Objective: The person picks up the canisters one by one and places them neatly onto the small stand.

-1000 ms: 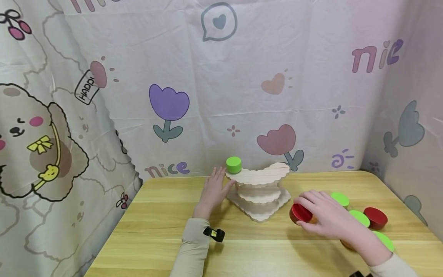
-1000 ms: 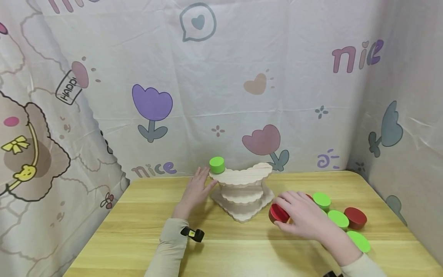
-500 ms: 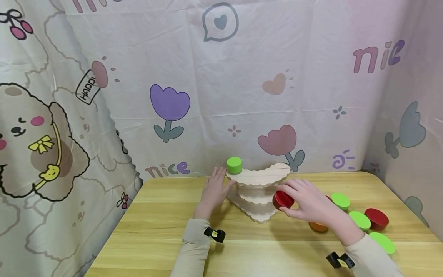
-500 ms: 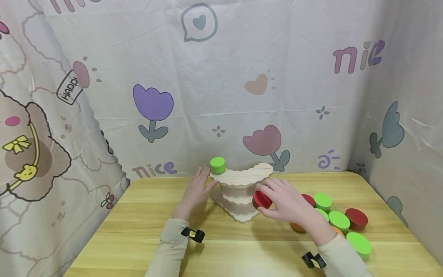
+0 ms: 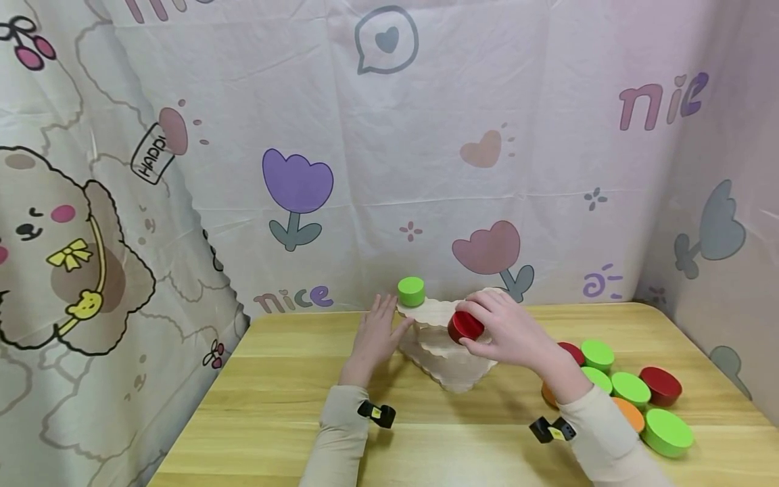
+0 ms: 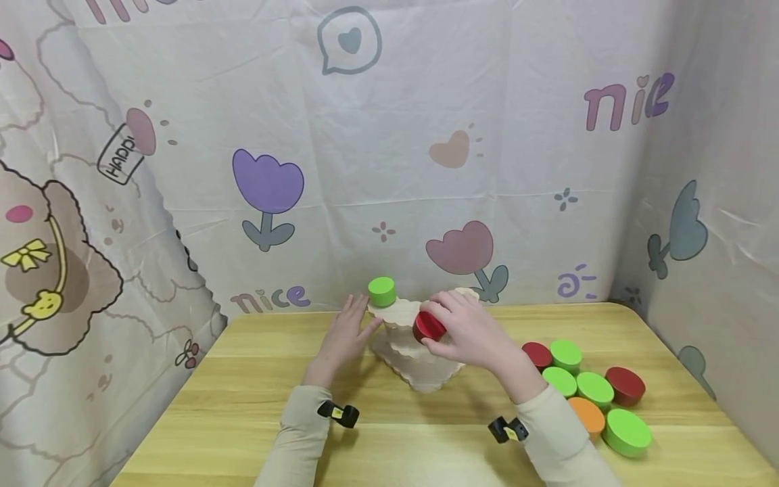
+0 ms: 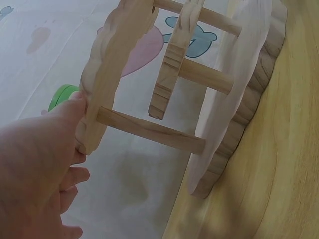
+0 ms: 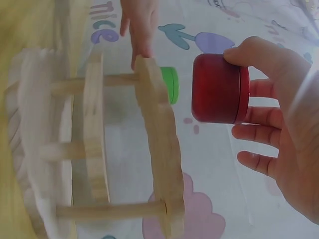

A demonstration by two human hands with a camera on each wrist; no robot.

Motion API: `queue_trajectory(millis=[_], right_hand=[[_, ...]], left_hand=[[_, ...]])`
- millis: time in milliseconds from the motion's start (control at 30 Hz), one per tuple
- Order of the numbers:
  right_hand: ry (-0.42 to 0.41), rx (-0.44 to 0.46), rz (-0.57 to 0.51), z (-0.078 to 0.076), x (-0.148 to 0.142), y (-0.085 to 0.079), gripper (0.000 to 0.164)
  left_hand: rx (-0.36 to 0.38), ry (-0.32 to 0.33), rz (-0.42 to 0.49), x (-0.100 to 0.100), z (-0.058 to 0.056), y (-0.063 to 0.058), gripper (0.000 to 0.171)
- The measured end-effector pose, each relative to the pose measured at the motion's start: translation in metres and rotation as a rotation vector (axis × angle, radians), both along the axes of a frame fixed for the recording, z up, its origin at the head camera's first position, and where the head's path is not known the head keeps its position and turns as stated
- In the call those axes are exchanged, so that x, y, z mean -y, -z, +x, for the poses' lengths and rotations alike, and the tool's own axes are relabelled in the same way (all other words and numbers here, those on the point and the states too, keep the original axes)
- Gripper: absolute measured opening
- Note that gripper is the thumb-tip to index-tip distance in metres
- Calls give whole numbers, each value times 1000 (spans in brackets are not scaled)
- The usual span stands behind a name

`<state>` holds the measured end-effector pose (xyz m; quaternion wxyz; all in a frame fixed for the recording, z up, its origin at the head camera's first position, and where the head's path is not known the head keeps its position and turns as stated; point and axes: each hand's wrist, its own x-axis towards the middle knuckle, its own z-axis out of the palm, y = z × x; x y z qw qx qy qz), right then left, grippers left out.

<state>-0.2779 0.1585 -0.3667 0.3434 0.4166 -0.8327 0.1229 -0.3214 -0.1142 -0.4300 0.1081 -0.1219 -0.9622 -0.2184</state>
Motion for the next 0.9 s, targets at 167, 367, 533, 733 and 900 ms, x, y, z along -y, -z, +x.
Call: queue_trajectory(millis=[167,367,533,733,900], right_hand=[[43,29,-28,-8,12,-2,42],[107,65,-68,-21,23,-2,40],[112,113,-115,-32,33,0,40],[143,193,-146,-42,43,5,39],[174,262,-156,-47,48,7,40]], left_hand=[[-11,-12,-33,0,0,0,80],[-7,-14,-43,0,0,-2,79],[-12,-17,-48,0,2,-4,77],[0,-19,-46,-1,3,-4,79],[-2,-16,-36,-1,3,-4,80]])
